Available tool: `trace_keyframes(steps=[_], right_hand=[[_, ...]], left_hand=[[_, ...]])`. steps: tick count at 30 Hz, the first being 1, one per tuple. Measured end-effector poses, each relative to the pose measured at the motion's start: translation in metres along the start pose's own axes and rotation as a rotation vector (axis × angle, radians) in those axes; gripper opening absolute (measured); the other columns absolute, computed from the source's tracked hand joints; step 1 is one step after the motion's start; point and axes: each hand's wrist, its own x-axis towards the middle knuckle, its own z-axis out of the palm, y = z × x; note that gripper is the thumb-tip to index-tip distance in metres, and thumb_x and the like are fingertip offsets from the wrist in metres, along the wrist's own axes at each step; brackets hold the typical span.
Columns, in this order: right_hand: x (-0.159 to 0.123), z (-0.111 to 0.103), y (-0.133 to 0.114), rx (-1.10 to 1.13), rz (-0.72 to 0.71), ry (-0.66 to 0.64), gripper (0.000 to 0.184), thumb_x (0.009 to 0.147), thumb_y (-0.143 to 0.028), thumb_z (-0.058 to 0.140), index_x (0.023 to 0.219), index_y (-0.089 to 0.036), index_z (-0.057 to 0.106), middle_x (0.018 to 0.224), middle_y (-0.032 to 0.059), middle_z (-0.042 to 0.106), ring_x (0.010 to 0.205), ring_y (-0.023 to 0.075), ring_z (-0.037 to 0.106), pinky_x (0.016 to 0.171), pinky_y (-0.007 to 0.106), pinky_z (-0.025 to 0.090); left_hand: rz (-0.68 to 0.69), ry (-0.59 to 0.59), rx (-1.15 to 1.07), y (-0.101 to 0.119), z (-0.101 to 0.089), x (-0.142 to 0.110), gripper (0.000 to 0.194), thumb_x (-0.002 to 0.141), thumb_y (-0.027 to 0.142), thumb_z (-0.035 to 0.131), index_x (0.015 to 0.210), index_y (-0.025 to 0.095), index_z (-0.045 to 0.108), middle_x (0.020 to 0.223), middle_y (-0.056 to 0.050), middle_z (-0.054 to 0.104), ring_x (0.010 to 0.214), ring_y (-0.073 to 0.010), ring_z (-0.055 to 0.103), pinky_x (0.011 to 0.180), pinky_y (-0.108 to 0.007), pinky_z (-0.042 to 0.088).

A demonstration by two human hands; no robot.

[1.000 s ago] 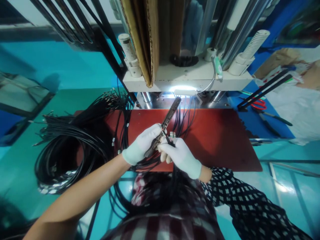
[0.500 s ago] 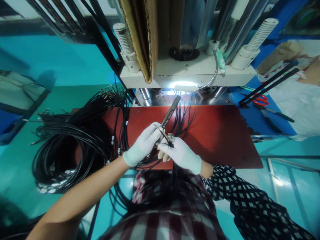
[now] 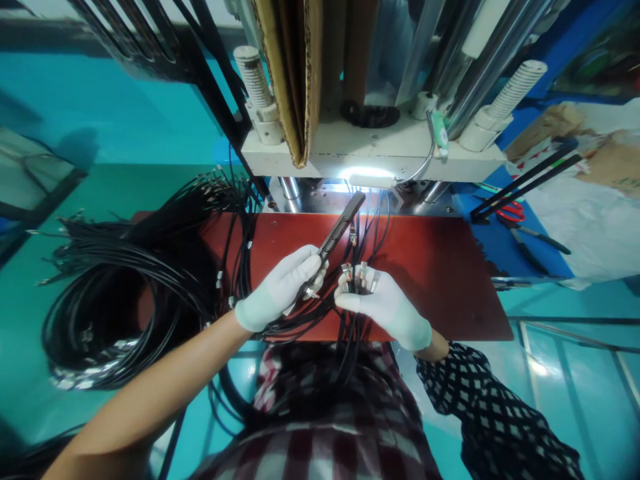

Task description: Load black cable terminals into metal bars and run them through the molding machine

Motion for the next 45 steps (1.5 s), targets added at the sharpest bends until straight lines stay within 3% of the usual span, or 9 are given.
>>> trace_keyframes(steps=[4,7,12,21,25,29,38,41,45], right_hand=[[0.0,-0.004,-0.004,-0.011,-0.045,-0.149,0.018,0.075,-0.026,0.076,0.09,-0.018,0.071,0.092,0.0029,0.071,0.093,0.0182,0.065,0.097,0.035,0.049],[0.0,-0.005,-0.005,-0.013,-0.076,-0.18,0.022,0.08,-0.029,0.072,0.099,-0.018,0.073,0.096,0.0037,0.073,0.098,0.0195,0.067,0.103,0.039,0.047],[0.001,-0.001,0.004,0.06,-0.059,-0.085,0.03,0.083,-0.031,0.07,0.11,-0.019,0.067,0.092,0.003,0.074,0.093,0.0172,0.068,0.098,0.036,0.048],[0.008,0.008,0.015,0.21,-0.056,-0.043,0.029,0.085,-0.045,0.067,0.095,-0.018,0.069,0.078,0.0042,0.073,0.076,0.0165,0.067,0.085,0.033,0.051],[0.009,0.011,0.018,0.206,-0.071,0.082,0.032,0.084,-0.048,0.068,0.096,-0.018,0.068,0.077,0.0031,0.07,0.073,0.0146,0.064,0.077,0.029,0.05],[0.011,0.014,0.025,0.312,-0.126,0.192,0.033,0.08,-0.049,0.074,0.091,-0.019,0.066,0.078,0.0016,0.067,0.075,0.0136,0.063,0.077,0.028,0.051],[0.013,0.016,0.034,0.482,-0.164,0.269,0.034,0.07,-0.042,0.082,0.088,-0.02,0.064,0.079,0.0005,0.066,0.073,0.0134,0.062,0.076,0.028,0.051],[0.011,0.015,0.028,0.405,-0.155,0.259,0.031,0.068,-0.035,0.084,0.085,-0.018,0.064,0.076,0.0003,0.066,0.071,0.0128,0.062,0.075,0.028,0.051],[0.007,0.011,0.003,0.269,-0.153,0.192,0.024,0.078,-0.034,0.074,0.09,-0.015,0.066,0.07,-0.001,0.064,0.06,0.0092,0.057,0.064,0.024,0.045]], left_hand=[[-0.016,-0.002,-0.059,-0.003,0.0,0.0,0.034,0.099,0.048,0.047,0.087,0.017,0.052,0.073,0.001,0.048,0.063,-0.0114,0.043,0.059,-0.025,0.034],[0.0,-0.003,-0.043,-0.002,0.0,0.001,0.035,0.099,0.048,0.046,0.084,0.017,0.052,0.072,0.001,0.049,0.062,-0.0112,0.043,0.059,-0.025,0.035],[0.021,-0.018,0.023,0.004,-0.002,0.0,0.037,0.102,0.045,0.042,0.08,0.016,0.05,0.071,0.001,0.049,0.061,-0.0105,0.042,0.059,-0.025,0.036],[-0.003,-0.002,-0.044,0.002,-0.005,-0.001,0.034,0.1,0.047,0.044,0.085,0.017,0.05,0.071,0.001,0.048,0.059,-0.0101,0.041,0.056,-0.025,0.036],[-0.022,0.001,-0.049,0.003,-0.006,0.0,0.034,0.1,0.048,0.045,0.087,0.017,0.05,0.071,0.002,0.047,0.058,-0.0099,0.041,0.054,-0.024,0.035],[-0.03,0.01,-0.07,0.002,-0.005,-0.001,0.032,0.1,0.046,0.046,0.087,0.017,0.05,0.071,0.002,0.046,0.059,-0.0098,0.041,0.055,-0.024,0.036],[-0.101,0.015,-0.122,-0.002,-0.004,0.002,0.033,0.099,0.049,0.047,0.087,0.018,0.045,0.071,0.002,0.045,0.052,-0.0069,0.04,0.046,-0.021,0.03],[-0.099,0.011,-0.106,-0.002,-0.005,0.004,0.033,0.1,0.048,0.047,0.087,0.017,0.047,0.071,0.002,0.046,0.052,-0.0066,0.041,0.046,-0.021,0.031],[-0.078,-0.001,-0.12,0.004,-0.007,0.009,0.033,0.1,0.048,0.046,0.088,0.017,0.047,0.07,0.003,0.045,0.052,-0.0065,0.04,0.045,-0.02,0.032]])
